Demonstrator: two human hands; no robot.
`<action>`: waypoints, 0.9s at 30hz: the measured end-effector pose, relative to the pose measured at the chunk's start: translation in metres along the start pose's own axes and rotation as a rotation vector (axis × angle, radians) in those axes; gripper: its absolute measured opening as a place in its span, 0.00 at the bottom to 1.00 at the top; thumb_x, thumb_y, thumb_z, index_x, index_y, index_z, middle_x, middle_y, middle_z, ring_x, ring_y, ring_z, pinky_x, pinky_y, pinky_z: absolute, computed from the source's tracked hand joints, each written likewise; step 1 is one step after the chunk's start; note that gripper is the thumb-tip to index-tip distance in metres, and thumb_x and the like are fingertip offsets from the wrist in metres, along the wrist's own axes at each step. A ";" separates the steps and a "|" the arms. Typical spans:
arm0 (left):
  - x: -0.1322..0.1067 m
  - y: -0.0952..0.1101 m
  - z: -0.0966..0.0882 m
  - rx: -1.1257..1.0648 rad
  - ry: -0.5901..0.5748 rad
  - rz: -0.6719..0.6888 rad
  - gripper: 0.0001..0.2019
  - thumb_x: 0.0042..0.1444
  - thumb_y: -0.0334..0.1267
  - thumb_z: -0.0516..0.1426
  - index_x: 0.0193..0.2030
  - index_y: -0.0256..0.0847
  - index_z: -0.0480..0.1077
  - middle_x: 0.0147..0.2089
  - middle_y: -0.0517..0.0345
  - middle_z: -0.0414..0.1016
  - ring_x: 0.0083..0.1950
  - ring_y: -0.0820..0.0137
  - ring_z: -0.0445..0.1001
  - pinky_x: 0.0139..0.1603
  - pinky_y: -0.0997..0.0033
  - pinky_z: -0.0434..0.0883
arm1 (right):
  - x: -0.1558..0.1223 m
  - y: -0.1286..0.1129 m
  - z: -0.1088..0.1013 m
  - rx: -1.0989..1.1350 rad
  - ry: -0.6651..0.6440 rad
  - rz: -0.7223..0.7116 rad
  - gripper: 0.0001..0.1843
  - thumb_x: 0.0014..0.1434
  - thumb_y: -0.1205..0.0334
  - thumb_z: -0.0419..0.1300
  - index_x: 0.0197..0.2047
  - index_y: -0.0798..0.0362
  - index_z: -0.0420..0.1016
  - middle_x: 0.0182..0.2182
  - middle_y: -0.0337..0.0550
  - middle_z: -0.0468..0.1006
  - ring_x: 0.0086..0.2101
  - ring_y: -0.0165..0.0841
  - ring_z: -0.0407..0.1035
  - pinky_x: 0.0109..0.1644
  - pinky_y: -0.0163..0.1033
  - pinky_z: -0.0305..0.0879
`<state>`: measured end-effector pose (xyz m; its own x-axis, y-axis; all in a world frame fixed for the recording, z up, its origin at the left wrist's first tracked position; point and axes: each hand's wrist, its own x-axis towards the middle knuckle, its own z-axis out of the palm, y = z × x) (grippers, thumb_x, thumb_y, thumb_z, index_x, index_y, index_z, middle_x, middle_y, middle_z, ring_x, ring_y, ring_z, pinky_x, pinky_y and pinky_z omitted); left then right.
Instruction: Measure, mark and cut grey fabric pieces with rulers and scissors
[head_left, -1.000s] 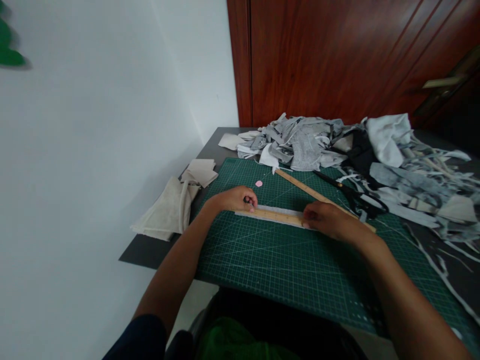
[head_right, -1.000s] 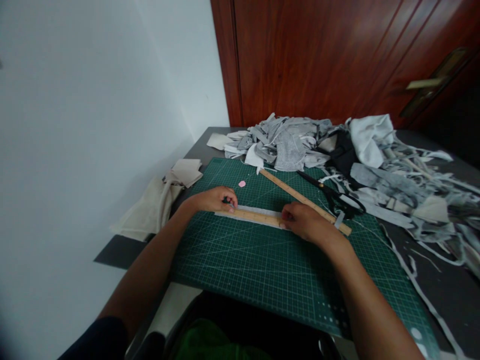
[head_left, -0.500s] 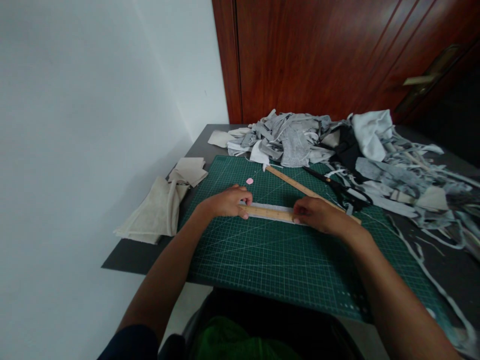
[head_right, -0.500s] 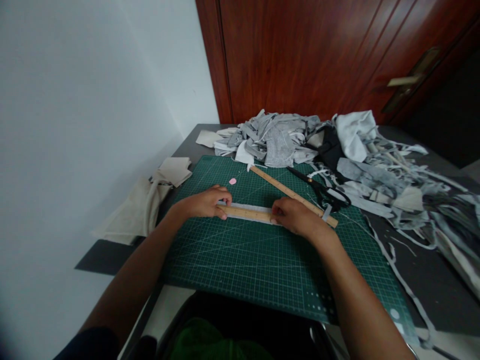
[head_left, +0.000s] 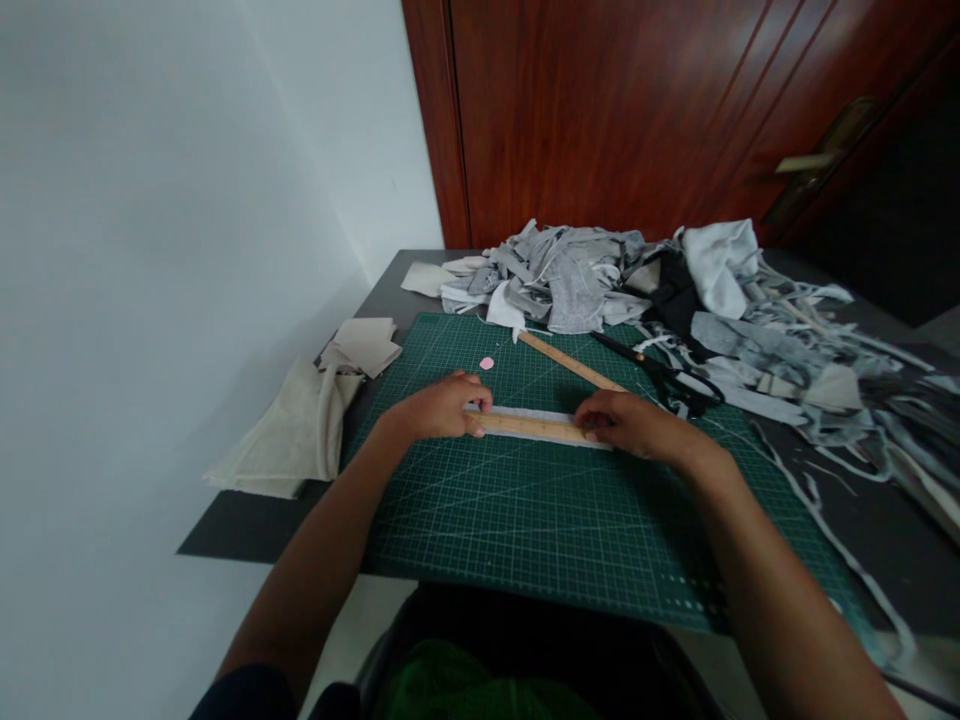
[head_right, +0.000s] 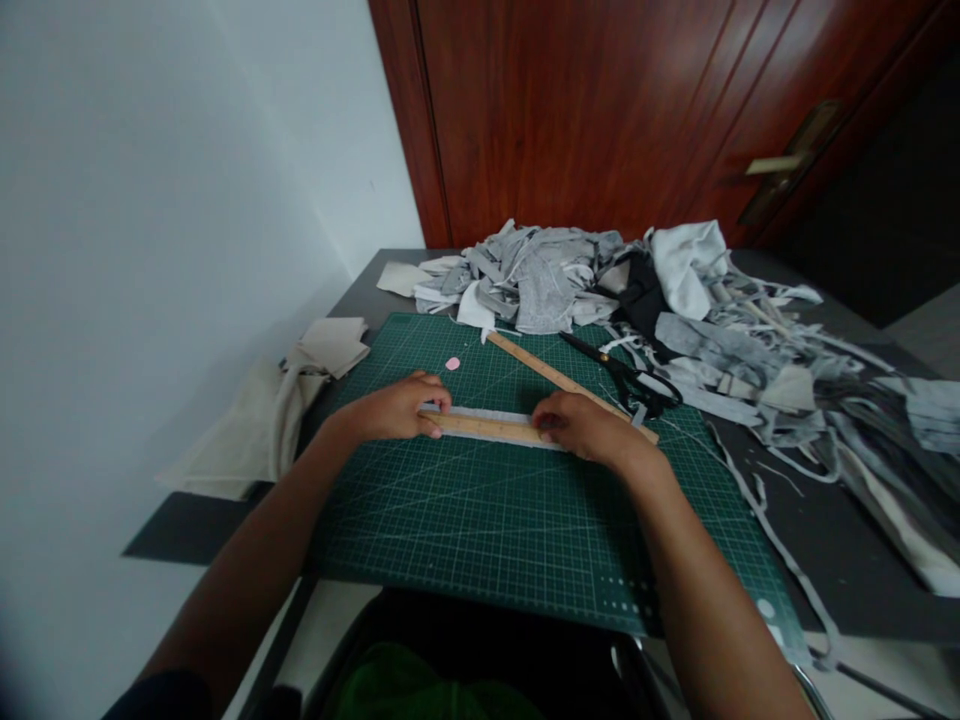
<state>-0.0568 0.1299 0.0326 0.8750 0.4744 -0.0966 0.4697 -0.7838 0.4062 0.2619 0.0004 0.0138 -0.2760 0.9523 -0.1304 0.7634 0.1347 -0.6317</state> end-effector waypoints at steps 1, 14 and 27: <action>0.000 0.004 0.001 0.025 0.023 -0.005 0.11 0.52 0.41 0.69 0.39 0.42 0.74 0.44 0.55 0.73 0.51 0.58 0.68 0.53 0.61 0.64 | 0.000 -0.002 0.000 -0.003 0.003 0.010 0.13 0.55 0.68 0.62 0.43 0.51 0.84 0.40 0.45 0.83 0.40 0.41 0.75 0.47 0.41 0.69; 0.019 0.098 0.082 0.207 0.336 0.058 0.13 0.70 0.40 0.56 0.56 0.39 0.72 0.53 0.47 0.73 0.56 0.54 0.67 0.57 0.49 0.69 | 0.001 -0.011 0.001 -0.113 0.024 0.059 0.12 0.56 0.70 0.62 0.42 0.53 0.83 0.38 0.45 0.83 0.39 0.39 0.74 0.45 0.39 0.67; 0.029 0.072 0.086 -0.152 0.388 0.088 0.11 0.67 0.30 0.58 0.52 0.40 0.77 0.50 0.50 0.74 0.54 0.61 0.68 0.58 0.57 0.70 | 0.004 -0.003 -0.003 -0.249 0.207 0.089 0.13 0.69 0.60 0.55 0.37 0.50 0.80 0.36 0.47 0.83 0.38 0.40 0.76 0.43 0.40 0.66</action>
<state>0.0121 0.0525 -0.0188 0.7883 0.5470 0.2819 0.3473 -0.7737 0.5299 0.2602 0.0051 0.0176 -0.0969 0.9953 -0.0029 0.9053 0.0869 -0.4157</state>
